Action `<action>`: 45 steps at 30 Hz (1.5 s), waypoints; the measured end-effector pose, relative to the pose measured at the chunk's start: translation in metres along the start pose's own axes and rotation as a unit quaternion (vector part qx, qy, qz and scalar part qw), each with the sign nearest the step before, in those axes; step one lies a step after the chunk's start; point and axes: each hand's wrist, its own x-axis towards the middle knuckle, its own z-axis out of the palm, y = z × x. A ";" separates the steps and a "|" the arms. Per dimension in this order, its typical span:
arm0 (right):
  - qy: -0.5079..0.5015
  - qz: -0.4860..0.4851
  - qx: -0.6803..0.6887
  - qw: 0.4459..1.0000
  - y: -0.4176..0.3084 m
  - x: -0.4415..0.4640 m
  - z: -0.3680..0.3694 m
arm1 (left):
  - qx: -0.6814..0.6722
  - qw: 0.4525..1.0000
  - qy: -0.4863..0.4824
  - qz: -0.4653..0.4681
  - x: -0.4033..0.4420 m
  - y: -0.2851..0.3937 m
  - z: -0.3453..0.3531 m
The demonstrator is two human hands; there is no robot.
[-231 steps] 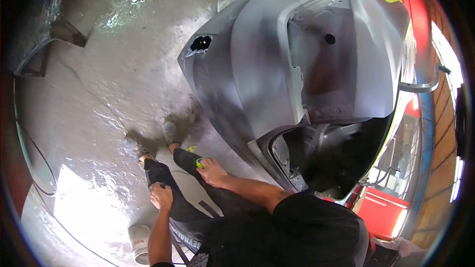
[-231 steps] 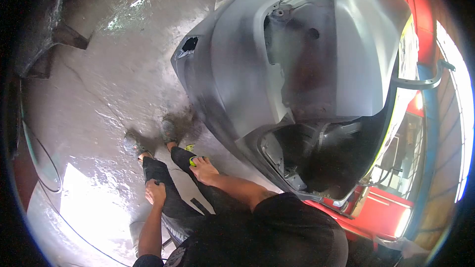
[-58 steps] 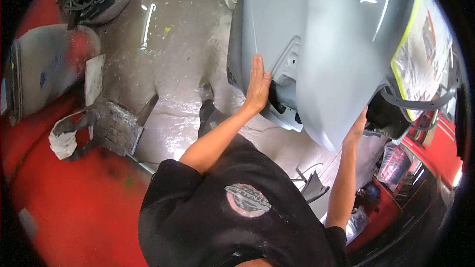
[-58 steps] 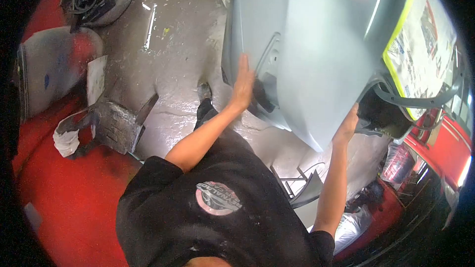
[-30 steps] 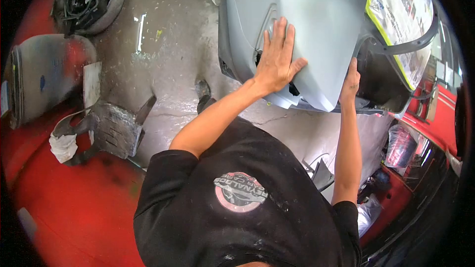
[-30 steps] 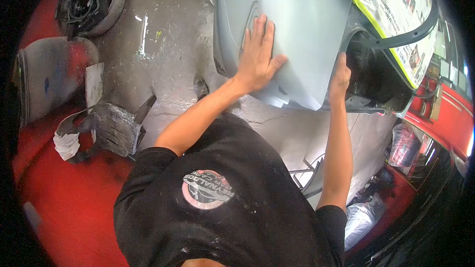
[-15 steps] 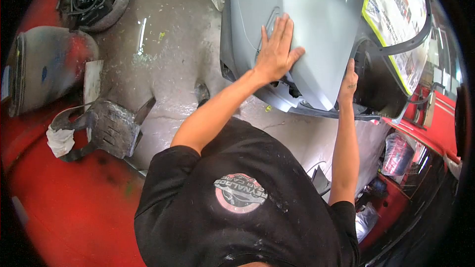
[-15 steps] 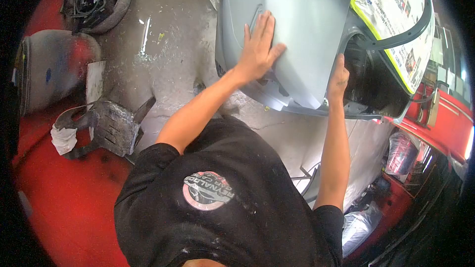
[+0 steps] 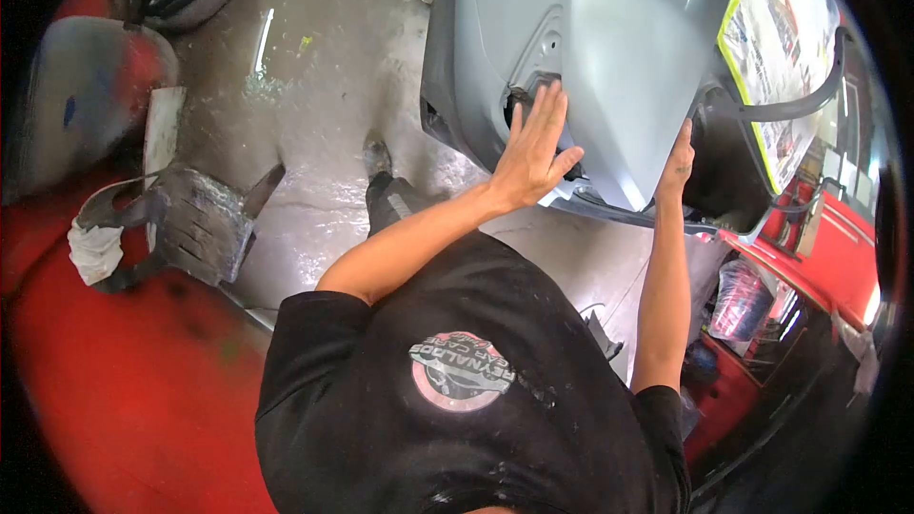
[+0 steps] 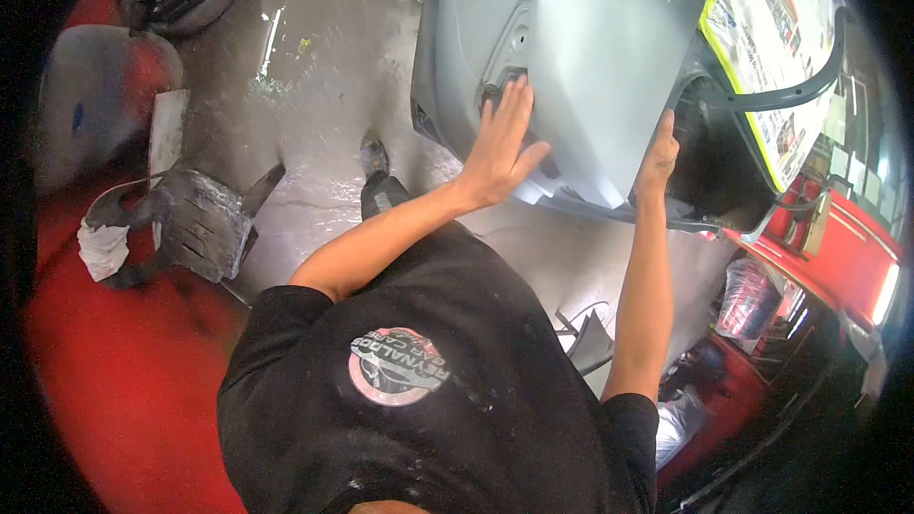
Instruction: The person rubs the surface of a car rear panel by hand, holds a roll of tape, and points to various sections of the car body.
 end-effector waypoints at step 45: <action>0.007 -0.151 -0.175 0.973 0.013 0.006 -0.001 | 0.092 0.990 0.103 0.014 0.044 -0.027 -0.020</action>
